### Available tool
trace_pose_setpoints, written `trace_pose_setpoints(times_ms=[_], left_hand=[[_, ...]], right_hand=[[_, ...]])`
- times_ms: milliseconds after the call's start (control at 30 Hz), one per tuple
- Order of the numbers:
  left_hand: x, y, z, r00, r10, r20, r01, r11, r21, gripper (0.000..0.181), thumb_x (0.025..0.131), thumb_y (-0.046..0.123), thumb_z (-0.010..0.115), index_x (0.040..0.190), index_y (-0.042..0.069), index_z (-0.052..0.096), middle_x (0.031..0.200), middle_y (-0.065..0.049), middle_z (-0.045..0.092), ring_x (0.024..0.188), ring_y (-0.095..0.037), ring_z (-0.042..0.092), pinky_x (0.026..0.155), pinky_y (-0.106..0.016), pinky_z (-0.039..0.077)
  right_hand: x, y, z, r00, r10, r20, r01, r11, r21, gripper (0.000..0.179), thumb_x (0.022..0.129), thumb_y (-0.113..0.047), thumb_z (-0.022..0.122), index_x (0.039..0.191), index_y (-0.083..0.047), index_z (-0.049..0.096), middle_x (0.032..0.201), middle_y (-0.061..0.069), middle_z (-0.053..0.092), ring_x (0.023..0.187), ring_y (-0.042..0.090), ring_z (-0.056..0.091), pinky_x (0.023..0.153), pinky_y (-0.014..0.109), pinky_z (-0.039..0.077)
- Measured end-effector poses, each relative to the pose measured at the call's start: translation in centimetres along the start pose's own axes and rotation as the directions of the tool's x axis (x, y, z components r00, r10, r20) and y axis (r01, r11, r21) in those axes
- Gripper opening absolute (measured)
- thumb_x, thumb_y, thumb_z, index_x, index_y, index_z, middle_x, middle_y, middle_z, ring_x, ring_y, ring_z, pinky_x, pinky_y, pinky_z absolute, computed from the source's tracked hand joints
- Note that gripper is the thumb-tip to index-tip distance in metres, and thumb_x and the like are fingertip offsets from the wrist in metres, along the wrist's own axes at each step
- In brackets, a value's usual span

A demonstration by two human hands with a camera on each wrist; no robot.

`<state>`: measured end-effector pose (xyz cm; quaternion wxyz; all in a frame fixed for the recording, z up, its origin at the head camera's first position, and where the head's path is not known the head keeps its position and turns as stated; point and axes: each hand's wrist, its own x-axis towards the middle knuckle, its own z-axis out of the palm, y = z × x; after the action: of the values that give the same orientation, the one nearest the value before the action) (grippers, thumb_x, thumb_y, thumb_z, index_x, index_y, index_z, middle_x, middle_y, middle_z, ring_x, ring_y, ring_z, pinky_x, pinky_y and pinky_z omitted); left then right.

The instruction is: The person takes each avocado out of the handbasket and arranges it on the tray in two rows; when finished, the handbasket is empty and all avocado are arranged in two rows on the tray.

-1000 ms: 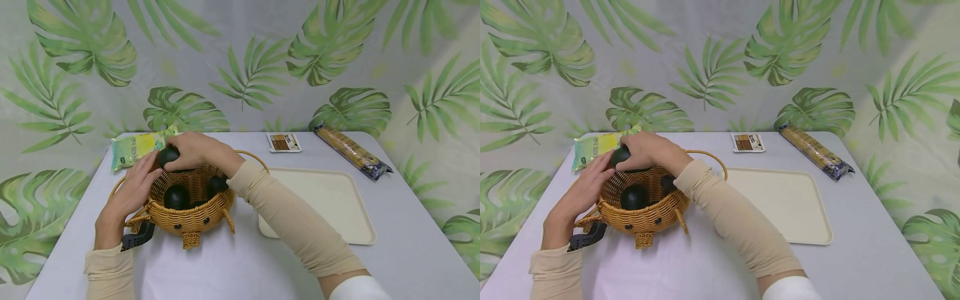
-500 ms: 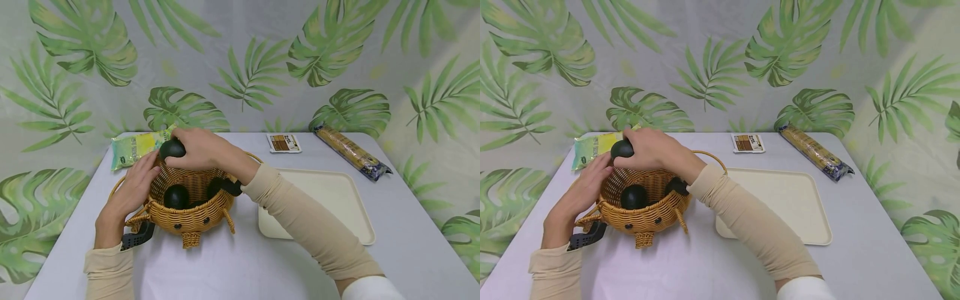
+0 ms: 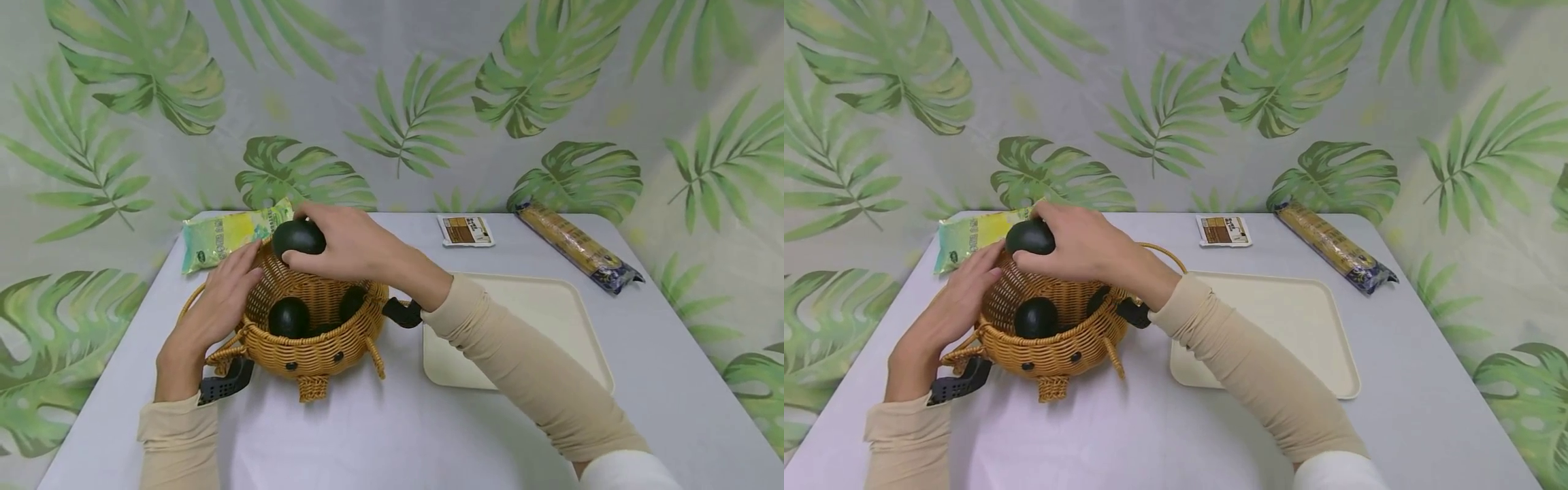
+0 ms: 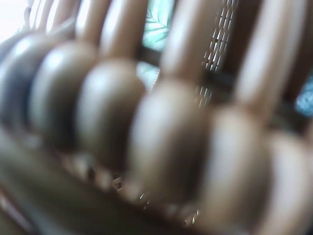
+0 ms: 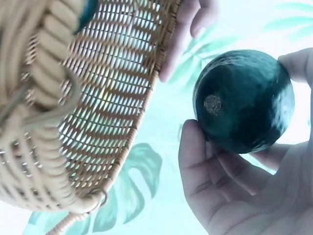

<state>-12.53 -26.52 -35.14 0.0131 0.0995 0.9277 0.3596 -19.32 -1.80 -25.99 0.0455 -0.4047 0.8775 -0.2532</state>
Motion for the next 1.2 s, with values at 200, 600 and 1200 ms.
trace_pose_setpoints(times_ms=[200,600,1200], left_hand=[[0.0,-0.1,0.0,1.0,-0.004,-0.01,0.004,1.0,-0.013,0.061,0.113,0.038,0.024,0.168,0.017,0.007,0.173,-0.018,0.008,0.158,-0.046,0.002,0.122,-0.069,0.001],[0.2,-0.2,0.0,1.0,0.019,-0.021,-0.02,1.0,-0.004,0.062,0.113,0.036,0.026,0.167,0.011,0.009,0.172,-0.021,0.011,0.158,-0.045,0.005,0.123,-0.067,0.001],[0.1,-0.3,-0.1,1.0,0.018,-0.021,-0.019,1.0,-0.005,0.063,0.113,0.037,0.026,0.167,0.01,0.008,0.171,-0.021,0.011,0.157,-0.046,0.005,0.123,-0.068,0.002]], right_hand=[[-1.5,0.4,-0.3,0.999,-0.001,-0.041,0.002,1.0,0.018,0.049,0.095,-0.053,0.06,0.13,-0.019,0.058,0.104,-0.006,0.063,0.084,0.012,0.061,0.069,0.029,0.054],[-4.6,1.8,-1.4,0.994,0.09,-0.069,-0.084,0.993,0.087,0.058,0.095,-0.053,0.062,0.139,-0.017,0.052,0.112,-0.001,0.066,0.09,0.013,0.064,0.077,0.033,0.056],[-8.9,4.7,-2.5,0.992,0.069,-0.106,-0.056,0.991,0.121,0.054,0.1,-0.046,0.064,0.149,-0.026,0.051,0.137,-0.001,0.061,0.1,0.018,0.066,0.076,0.035,0.06]])
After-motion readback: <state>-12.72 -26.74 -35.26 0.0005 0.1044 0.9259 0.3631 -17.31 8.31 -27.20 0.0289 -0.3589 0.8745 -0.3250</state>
